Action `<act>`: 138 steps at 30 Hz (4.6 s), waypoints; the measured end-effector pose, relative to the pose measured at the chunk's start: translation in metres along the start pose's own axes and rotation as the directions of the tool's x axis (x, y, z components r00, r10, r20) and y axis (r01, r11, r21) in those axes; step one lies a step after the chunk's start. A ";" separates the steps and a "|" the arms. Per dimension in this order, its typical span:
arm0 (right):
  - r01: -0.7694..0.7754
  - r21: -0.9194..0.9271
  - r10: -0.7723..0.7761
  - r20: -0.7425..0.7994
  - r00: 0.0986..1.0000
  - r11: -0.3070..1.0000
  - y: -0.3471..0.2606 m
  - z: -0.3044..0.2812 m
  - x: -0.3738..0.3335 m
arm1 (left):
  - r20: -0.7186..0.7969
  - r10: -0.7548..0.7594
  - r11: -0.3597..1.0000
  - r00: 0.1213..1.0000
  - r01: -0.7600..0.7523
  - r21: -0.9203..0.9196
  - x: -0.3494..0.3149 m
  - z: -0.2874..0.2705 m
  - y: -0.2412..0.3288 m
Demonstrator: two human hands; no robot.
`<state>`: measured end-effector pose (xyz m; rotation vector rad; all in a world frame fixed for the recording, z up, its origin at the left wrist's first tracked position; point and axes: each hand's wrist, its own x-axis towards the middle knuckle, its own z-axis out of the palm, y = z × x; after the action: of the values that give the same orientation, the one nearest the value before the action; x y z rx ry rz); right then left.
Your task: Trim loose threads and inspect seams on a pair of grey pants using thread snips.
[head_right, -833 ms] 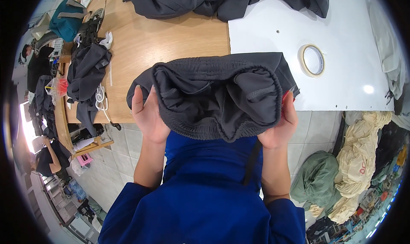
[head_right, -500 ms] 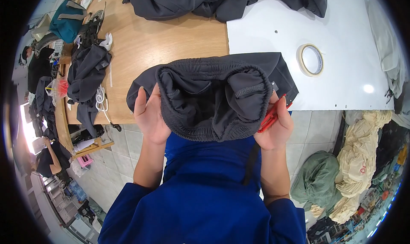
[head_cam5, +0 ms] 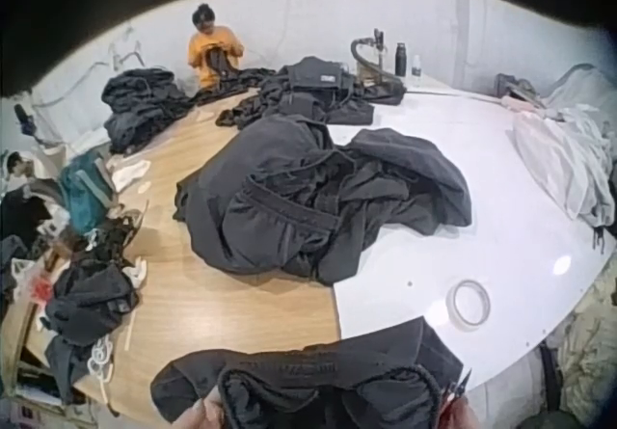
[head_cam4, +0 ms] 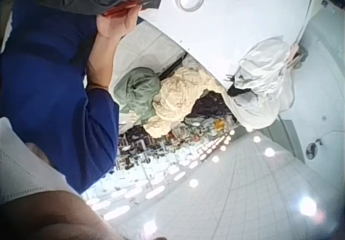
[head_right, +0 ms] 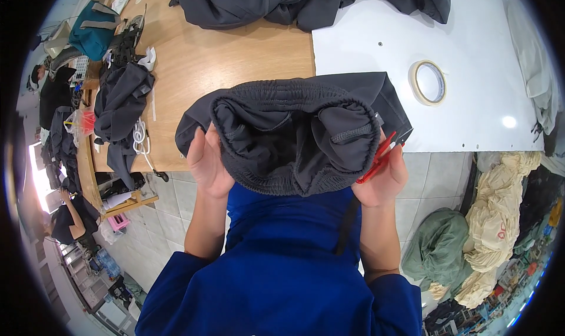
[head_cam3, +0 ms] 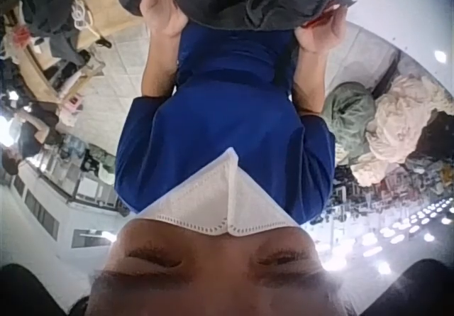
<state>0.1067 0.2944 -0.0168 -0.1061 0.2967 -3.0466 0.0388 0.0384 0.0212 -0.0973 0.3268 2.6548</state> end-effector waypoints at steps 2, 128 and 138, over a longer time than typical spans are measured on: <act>0.031 -0.241 -0.050 -0.076 0.996 0.970 -0.005 -0.001 0.000 | -0.029 0.033 0.997 0.999 -0.031 0.064 -0.002 0.002 0.003; 0.216 -0.871 -0.082 0.279 0.957 -0.440 0.031 0.084 0.040 | -0.140 0.057 0.933 0.989 -0.003 0.360 -0.025 -0.009 -0.005; 0.176 -0.882 -0.090 0.238 0.967 -0.438 0.028 0.090 0.039 | -0.123 0.100 0.916 0.987 -0.042 0.400 -0.029 -0.010 -0.003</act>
<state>0.0766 0.2471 0.0680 -0.3060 3.0182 -1.5426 0.0664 0.0254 0.0143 -0.1457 0.9245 2.5987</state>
